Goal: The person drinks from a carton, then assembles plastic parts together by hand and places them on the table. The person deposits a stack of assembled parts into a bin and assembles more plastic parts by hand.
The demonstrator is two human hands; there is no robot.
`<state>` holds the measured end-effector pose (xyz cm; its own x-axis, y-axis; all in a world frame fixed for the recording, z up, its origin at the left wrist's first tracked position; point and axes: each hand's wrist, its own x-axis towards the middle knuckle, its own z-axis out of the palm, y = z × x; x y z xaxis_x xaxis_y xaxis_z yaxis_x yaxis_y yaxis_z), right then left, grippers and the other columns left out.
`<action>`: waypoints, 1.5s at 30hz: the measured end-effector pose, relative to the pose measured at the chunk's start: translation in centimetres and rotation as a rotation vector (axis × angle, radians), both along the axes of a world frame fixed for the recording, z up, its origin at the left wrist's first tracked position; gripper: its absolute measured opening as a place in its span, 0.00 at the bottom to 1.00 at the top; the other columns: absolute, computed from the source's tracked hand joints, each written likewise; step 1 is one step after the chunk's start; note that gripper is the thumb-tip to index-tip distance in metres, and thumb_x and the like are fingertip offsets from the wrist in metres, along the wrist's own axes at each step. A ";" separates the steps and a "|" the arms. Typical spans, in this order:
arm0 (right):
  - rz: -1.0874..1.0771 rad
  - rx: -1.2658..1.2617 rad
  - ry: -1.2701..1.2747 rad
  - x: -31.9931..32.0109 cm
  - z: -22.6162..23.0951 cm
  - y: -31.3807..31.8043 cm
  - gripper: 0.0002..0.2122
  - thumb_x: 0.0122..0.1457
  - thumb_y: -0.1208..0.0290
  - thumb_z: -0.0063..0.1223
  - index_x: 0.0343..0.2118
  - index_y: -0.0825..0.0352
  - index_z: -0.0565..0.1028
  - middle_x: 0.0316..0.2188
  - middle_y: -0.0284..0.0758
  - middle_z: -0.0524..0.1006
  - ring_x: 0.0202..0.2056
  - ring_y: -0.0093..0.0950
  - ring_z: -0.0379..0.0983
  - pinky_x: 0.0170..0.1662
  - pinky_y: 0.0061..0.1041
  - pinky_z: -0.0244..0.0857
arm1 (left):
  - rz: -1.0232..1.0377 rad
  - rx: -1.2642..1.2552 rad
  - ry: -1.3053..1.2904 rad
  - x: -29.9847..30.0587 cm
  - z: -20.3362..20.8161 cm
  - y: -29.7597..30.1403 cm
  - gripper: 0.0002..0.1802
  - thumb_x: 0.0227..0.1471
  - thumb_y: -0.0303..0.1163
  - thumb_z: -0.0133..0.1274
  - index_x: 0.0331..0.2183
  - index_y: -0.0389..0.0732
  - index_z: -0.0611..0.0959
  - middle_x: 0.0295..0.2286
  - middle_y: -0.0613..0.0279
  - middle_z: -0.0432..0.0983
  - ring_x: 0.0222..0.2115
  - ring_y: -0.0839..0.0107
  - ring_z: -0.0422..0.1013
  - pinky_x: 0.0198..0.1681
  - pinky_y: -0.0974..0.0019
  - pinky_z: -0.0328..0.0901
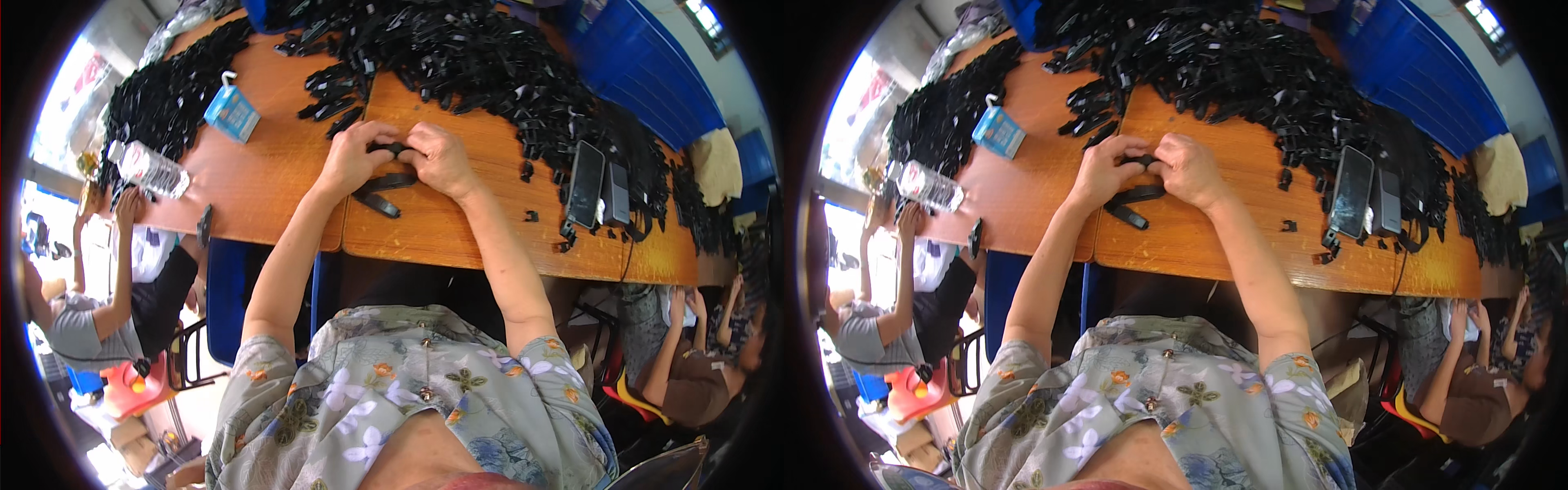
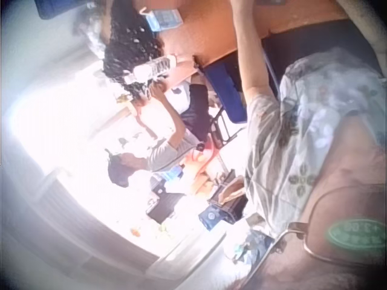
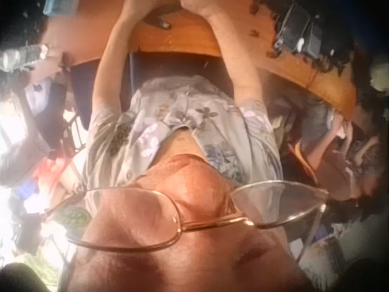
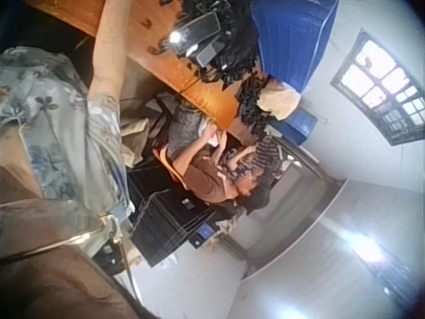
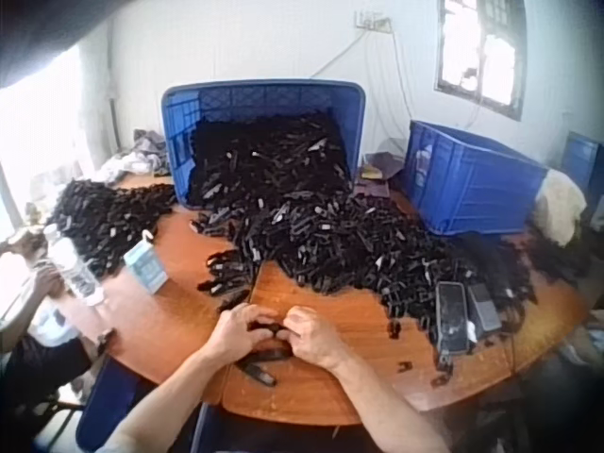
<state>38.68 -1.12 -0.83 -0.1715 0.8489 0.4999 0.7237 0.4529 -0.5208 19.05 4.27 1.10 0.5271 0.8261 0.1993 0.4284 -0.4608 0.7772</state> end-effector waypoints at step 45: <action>-0.286 0.045 -0.107 2.4 -0.2 0.2 0.11 0.56 0.68 0.66 0.40 0.64 0.84 0.41 0.34 0.82 0.44 0.35 0.78 0.46 0.34 0.73 | -0.022 0.667 0.114 0.3 -1.8 1.3 0.16 0.56 0.22 0.55 0.47 0.43 0.86 0.47 0.58 0.79 0.50 0.57 0.72 0.56 0.56 0.67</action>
<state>41.11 -0.89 -1.00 0.0181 0.8479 0.5298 0.8746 0.2434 -0.4193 19.34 5.55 -0.66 0.5904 0.5347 0.6046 0.4762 -0.8356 0.2740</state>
